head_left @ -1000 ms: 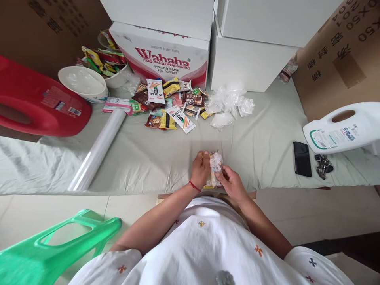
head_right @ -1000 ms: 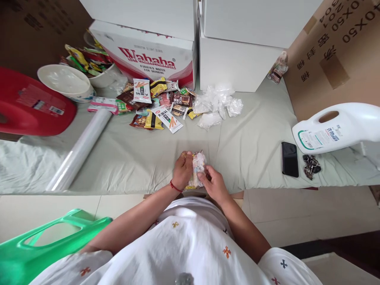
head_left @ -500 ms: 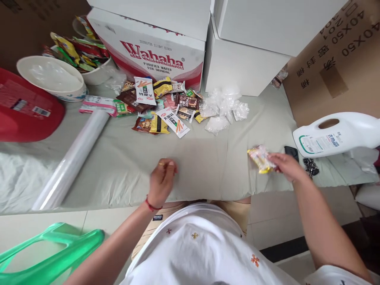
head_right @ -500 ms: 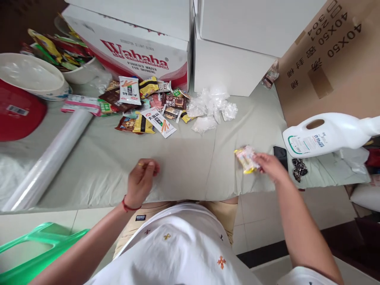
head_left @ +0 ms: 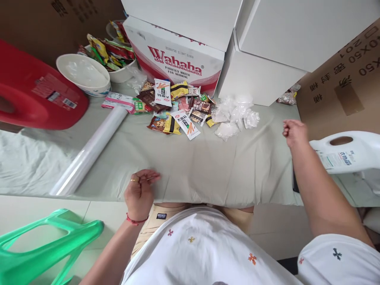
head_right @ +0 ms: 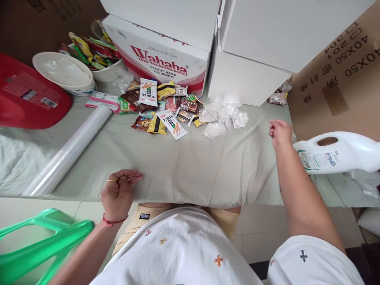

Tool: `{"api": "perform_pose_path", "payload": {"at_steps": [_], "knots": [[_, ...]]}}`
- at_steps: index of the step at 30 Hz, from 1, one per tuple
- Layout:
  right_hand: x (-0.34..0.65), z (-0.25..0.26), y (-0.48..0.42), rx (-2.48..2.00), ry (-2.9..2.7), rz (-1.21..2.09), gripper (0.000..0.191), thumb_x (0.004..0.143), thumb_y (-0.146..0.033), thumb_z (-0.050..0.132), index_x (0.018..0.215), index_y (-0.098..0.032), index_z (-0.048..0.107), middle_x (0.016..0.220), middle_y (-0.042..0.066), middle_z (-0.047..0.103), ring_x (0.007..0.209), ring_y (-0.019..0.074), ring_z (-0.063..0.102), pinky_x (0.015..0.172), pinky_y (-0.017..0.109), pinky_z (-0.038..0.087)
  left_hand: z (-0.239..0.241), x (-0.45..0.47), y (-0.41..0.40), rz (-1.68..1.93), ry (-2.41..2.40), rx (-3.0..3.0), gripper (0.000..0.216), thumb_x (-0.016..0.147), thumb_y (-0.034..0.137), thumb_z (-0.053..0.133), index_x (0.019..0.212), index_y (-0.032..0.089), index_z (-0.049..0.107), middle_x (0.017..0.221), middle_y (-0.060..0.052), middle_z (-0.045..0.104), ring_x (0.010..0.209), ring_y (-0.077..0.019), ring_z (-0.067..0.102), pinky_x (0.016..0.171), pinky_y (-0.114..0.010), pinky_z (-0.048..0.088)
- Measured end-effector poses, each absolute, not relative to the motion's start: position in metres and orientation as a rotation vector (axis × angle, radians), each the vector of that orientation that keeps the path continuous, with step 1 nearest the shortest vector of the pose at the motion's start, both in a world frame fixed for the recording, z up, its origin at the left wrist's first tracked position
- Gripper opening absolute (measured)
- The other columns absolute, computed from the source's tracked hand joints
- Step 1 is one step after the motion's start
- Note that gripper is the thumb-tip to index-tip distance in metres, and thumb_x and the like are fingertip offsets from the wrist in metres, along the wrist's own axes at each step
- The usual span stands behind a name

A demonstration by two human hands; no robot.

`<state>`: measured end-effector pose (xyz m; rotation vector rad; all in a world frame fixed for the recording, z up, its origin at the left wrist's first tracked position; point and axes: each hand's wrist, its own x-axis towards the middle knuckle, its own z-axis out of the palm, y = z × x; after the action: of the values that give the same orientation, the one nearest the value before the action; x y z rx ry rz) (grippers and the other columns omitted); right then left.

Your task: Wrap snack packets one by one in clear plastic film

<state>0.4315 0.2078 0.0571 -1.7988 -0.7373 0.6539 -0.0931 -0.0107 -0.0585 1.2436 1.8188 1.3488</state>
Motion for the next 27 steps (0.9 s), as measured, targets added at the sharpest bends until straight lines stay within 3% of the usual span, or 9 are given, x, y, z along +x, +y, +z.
{"api": "perform_pose_path", "payload": {"at_steps": [3, 7, 10, 13, 20, 23, 27], "knots": [[0.383, 0.027, 0.196, -1.777, -0.996, 0.738, 0.002, 0.078, -0.017, 0.067, 0.079, -0.016, 0.069, 0.058, -0.003, 0.056, 0.044, 0.0070, 0.037, 0.043, 0.022, 0.027, -0.058, -0.092, 0.002, 1.379, 1.760, 1.469, 0.017, 0.087, 0.014, 0.050, 0.089, 0.019, 0.066, 0.110, -0.008, 0.067, 0.103, -0.0212, 0.071, 0.091, -0.040, 0.060], [0.330, 0.030, 0.220, -1.707, -1.554, 0.522, 0.019, 0.086, -0.034, 0.065, 0.084, -0.018, 0.073, 0.067, 0.000, 0.064, 0.057, 0.0126, 0.052, 0.059, 0.027, 0.043, -0.057, -0.086, 0.009, 1.276, 1.767, 1.706, 0.021, 0.082, 0.010, 0.047, 0.076, 0.021, 0.064, 0.099, -0.006, 0.070, 0.094, -0.0192, 0.069, 0.089, -0.037, 0.057], [0.304, 0.049, 0.259, -1.742, -1.803, 0.172, 0.019, 0.090, -0.027, 0.058, 0.087, -0.018, 0.074, 0.081, 0.005, 0.070, 0.076, 0.0191, 0.061, 0.080, 0.034, 0.049, -0.057, -0.082, 0.007, 1.236, 1.740, 1.755, 0.023, 0.084, 0.010, 0.046, 0.075, 0.022, 0.063, 0.095, -0.006, 0.070, 0.090, -0.0179, 0.068, 0.085, -0.033, 0.056], [0.286, 0.057, 0.303, -1.787, -1.993, -0.062, 0.019, 0.091, -0.019, 0.055, 0.090, -0.018, 0.074, 0.095, 0.011, 0.070, 0.096, 0.0250, 0.060, 0.092, 0.040, 0.047, -0.057, -0.079, 0.005, 1.232, 1.748, 1.775, 0.023, 0.084, 0.009, 0.045, 0.075, 0.022, 0.063, 0.095, -0.006, 0.069, 0.089, -0.0178, 0.068, 0.084, -0.032, 0.055], [0.256, 0.028, 0.375, -1.853, -2.223, -0.010, 0.029, 0.095, -0.032, 0.066, 0.071, -0.015, 0.067, 0.081, 0.013, 0.062, 0.118, 0.0345, 0.051, 0.098, 0.053, 0.044, -0.063, -0.075, 0.003, 1.220, 1.793, 1.870, 0.023, 0.089, 0.009, 0.046, 0.077, 0.022, 0.062, 0.097, -0.007, 0.068, 0.087, -0.0173, 0.068, 0.079, -0.030, 0.054], [0.246, 0.016, 0.383, -2.034, -2.151, 0.012, 0.026, 0.090, -0.028, 0.072, 0.070, -0.012, 0.067, 0.081, 0.015, 0.063, 0.119, 0.0373, 0.054, 0.098, 0.057, 0.043, -0.067, -0.074, 0.002, 1.243, 1.777, 1.893, 0.023, 0.089, 0.008, 0.046, 0.077, 0.022, 0.060, 0.094, -0.007, 0.067, 0.084, -0.0172, 0.067, 0.076, -0.030, 0.054], [0.239, 0.014, 0.381, -2.037, -2.159, -0.007, 0.022, 0.093, -0.024, 0.065, 0.075, -0.012, 0.069, 0.085, 0.017, 0.066, 0.118, 0.0370, 0.054, 0.099, 0.059, 0.042, -0.070, -0.075, 0.002, 1.266, 1.739, 1.840, 0.021, 0.087, 0.009, 0.048, 0.074, 0.023, 0.058, 0.092, -0.007, 0.067, 0.082, -0.0179, 0.067, 0.075, -0.031, 0.054]]}}
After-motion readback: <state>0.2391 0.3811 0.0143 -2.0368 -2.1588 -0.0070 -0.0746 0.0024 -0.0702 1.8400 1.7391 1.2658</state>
